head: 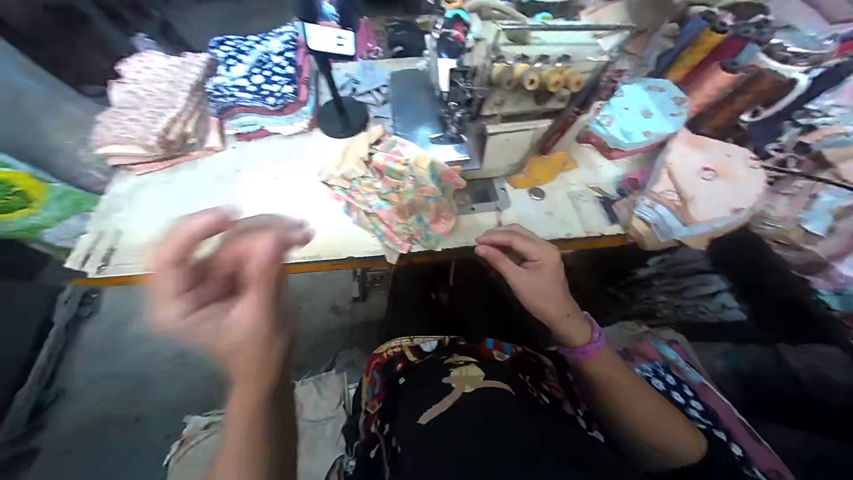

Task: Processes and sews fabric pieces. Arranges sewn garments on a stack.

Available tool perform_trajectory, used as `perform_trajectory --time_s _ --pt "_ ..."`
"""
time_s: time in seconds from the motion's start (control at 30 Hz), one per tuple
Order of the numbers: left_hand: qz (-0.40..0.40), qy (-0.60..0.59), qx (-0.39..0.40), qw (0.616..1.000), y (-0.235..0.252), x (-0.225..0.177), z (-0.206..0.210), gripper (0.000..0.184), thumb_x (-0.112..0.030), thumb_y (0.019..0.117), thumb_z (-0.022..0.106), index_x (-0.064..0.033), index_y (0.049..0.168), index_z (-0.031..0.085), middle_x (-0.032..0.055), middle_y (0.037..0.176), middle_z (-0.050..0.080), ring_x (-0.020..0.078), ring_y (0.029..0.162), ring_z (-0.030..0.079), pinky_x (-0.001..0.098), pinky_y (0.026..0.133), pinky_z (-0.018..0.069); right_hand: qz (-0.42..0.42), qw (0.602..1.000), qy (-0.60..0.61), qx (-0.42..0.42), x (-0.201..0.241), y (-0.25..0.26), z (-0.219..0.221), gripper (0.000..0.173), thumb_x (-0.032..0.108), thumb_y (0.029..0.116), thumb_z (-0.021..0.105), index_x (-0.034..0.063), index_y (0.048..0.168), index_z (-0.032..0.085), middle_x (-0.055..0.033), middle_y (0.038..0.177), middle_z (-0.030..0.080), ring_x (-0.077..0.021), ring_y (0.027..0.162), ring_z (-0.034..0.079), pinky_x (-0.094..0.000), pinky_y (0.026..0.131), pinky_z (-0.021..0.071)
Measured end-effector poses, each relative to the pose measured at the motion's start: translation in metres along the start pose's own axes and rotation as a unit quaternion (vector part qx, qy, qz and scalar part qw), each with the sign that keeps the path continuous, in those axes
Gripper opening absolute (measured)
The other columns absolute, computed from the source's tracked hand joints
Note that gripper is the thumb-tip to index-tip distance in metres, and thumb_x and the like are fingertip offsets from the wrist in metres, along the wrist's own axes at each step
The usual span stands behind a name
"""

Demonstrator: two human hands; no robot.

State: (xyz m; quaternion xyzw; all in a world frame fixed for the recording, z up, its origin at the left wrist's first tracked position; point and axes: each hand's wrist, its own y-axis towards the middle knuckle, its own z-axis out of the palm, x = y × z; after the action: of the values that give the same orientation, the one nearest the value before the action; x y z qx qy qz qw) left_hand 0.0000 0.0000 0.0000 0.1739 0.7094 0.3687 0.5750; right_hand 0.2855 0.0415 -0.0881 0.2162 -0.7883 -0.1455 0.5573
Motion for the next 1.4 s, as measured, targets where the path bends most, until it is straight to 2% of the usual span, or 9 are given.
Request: perform_trajectory --time_s 0.13,0.27,0.4,0.6,0.8,1.03,1.13,1.2,1.4 --pt "-0.108 0.192 -0.011 0.975 -0.008 0.092 -0.001 0.040 -0.012 0.0992 0.065 0.0056 0.133 0.054 0.0102 0.103 0.073 0.0102 0.091 0.070 0.0314 0.087 0.0558 0.021 0.986 -0.112 0.118 -0.018 0.024 0.039 0.031 0.028 0.0995 0.065 0.0027 0.115 0.075 -0.0141 0.117 0.071 -0.0185 0.095 0.069 -0.0311 0.084 0.0573" --pt "-0.211 0.287 0.029 0.934 0.017 0.148 0.002 0.050 -0.014 0.0979 0.068 0.0053 0.141 0.051 0.0234 0.116 0.070 0.0418 0.113 0.063 0.0594 0.094 0.0477 0.023 0.974 -0.198 0.111 -0.050 0.037 0.067 0.019 0.015 0.0965 0.067 -0.0007 0.103 0.076 -0.0193 0.111 0.071 -0.0338 0.100 0.070 -0.0474 0.088 0.0573" --pt "-0.302 0.322 0.101 0.892 0.034 0.184 0.005 0.069 -0.015 0.0891 0.078 0.0048 0.147 0.046 0.0299 0.114 0.067 0.0545 0.110 0.060 0.0733 0.094 0.0408 0.092 0.985 -0.105 0.098 -0.036 0.040 0.052 0.022 0.015 0.1013 0.059 -0.0021 0.105 0.072 -0.0129 0.103 0.071 -0.0140 0.090 0.069 -0.0282 0.082 0.0566" --pt "-0.344 0.033 0.000 0.938 0.032 0.176 -0.006 0.051 -0.003 0.0976 0.062 0.0031 0.143 0.038 0.0079 0.099 0.068 0.0125 0.082 0.069 0.0342 0.080 0.0595 0.038 0.990 0.132 -0.024 0.018 0.047 -0.023 0.013 0.028 0.1062 0.055 0.0249 0.109 0.068 0.0139 0.093 0.073 -0.0010 0.079 0.069 -0.0192 0.074 0.0588" --pt "-0.326 -0.166 -0.144 0.920 0.064 0.099 -0.015 0.041 -0.002 0.1031 0.048 -0.0145 0.140 0.034 -0.0038 0.095 0.068 0.0069 0.077 0.070 0.0262 0.072 0.0608 -0.005 0.995 0.102 -0.017 0.042 0.016 -0.065 0.018 0.027 0.0987 0.068 0.0305 0.116 0.071 0.0189 0.095 0.072 0.0043 0.073 0.067 -0.0124 0.063 0.0566" --pt "-0.177 -0.054 0.019 0.983 0.112 0.018 0.001 0.067 -0.007 0.0955 0.066 -0.0074 0.149 0.025 -0.0050 0.092 0.070 0.0078 0.077 0.071 0.0295 0.074 0.0625 -0.046 0.989 0.094 -0.102 0.063 0.039 -0.146 0.017 0.016 0.1051 0.055 0.0166 0.121 0.062 0.0107 0.101 0.069 -0.0002 0.086 0.067 -0.0173 0.081 0.0569" --pt "-0.177 -0.053 0.001 0.983 0.140 0.000 0.000 0.056 -0.006 0.0969 0.066 -0.0088 0.141 0.031 -0.0025 0.093 0.071 0.0093 0.079 0.072 0.0292 0.075 0.0626 -0.083 0.985 -0.016 0.153 0.099 0.050 -0.142 0.016 0.025 0.1017 0.062 0.0203 0.115 0.069 0.0147 0.077 0.066 0.0083 0.057 0.056 -0.0095 0.050 0.0480" --pt "-0.174 -0.014 0.042 0.984 0.149 -0.018 0.003 0.049 -0.007 0.0967 0.066 -0.0081 0.136 0.037 -0.0041 0.091 0.072 0.0065 0.077 0.072 0.0260 0.072 0.0623 -0.118 0.922 -0.036 0.368 0.116 0.056 -0.129 0.029 0.035 0.1026 0.060 0.0175 0.123 0.072 0.0127 0.087 0.072 0.0105 0.068 0.061 -0.0083 0.059 0.0522" --pt "-0.083 0.135 0.405 0.900 0.131 -0.092 0.061 0.060 -0.010 0.0930 0.073 -0.0080 0.147 0.047 -0.0024 0.084 0.072 -0.0026 0.066 0.064 0.0138 0.062 0.0537 -0.131 0.982 0.064 0.119 0.157 0.110 -0.072 0.057 0.018 0.0904 0.073 0.0046 0.139 0.046 0.0005 0.133 0.064 -0.0059 0.107 0.068 -0.0223 0.091 0.0580"
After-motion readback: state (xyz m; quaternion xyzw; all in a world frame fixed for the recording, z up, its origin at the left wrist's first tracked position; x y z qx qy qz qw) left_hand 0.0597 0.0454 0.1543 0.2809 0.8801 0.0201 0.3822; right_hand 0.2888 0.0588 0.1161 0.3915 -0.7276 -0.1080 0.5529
